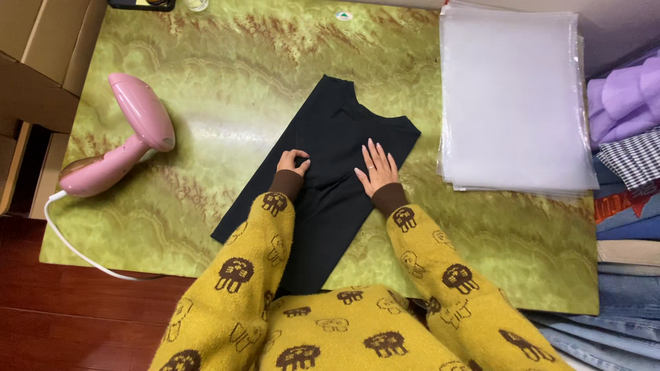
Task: The person folds a black t-shirt on a table, places it into a clear plastic bag, and then puts the bagged shirt into a cardboard box. The process includes folding the sleeves and body, sealing the bag, and positioning the package inside the box.
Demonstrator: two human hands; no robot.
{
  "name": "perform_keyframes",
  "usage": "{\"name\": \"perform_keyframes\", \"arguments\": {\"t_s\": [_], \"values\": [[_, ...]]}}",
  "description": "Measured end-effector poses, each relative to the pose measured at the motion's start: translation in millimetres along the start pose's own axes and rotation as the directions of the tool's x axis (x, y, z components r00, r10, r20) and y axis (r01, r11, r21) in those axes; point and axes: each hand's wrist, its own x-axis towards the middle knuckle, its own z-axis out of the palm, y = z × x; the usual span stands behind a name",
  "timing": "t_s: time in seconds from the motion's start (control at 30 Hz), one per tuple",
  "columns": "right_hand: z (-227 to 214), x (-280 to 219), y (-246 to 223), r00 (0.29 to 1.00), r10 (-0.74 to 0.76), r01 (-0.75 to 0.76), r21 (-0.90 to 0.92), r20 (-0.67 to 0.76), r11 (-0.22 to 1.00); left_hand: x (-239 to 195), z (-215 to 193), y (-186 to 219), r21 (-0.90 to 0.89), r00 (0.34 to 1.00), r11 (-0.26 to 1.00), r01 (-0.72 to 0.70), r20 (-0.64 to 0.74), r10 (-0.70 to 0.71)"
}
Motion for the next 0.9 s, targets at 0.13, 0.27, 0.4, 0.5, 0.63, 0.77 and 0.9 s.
{"name": "perform_keyframes", "arguments": {"t_s": [0.13, 0.27, 0.4, 0.5, 0.63, 0.77, 0.9], "values": [[-7, 13, 28, 0.991, 0.113, -0.110, -0.042, 0.065, 0.993, 9, 6, -12, 0.002, 1.000, 1.000, 0.000, 0.016, 0.000], [-14, 27, 51, 0.974, 0.218, -0.216, -0.039, 0.055, 0.976, 16, 8, -14, 0.021, 0.999, 0.999, 0.038, 0.001, -0.038], [6, 34, 62, 0.956, 0.285, -0.281, -0.054, 0.074, 0.958, 17, 7, -11, 0.003, 1.000, 1.000, 0.016, 0.003, -0.016], [-14, 32, 5, 0.985, 0.167, -0.165, -0.047, 0.049, 0.985, -5, -7, 5, -0.078, 1.000, 0.997, 0.002, 0.031, 0.000], [0, 23, -39, 0.993, 0.088, -0.096, 0.102, 0.083, 0.990, -3, -2, -5, -0.145, 0.998, 0.987, -0.063, 0.001, 0.064], [14, 14, -45, 0.993, 0.103, -0.104, 0.013, 0.064, 0.995, -23, -5, 4, -0.124, 0.976, 0.968, -0.219, -0.041, 0.215], [25, 15, -30, 0.987, 0.157, -0.141, 0.251, -0.045, 0.958, -82, -32, 56, 0.191, 0.907, 0.892, -0.409, -0.019, 0.420]]}}
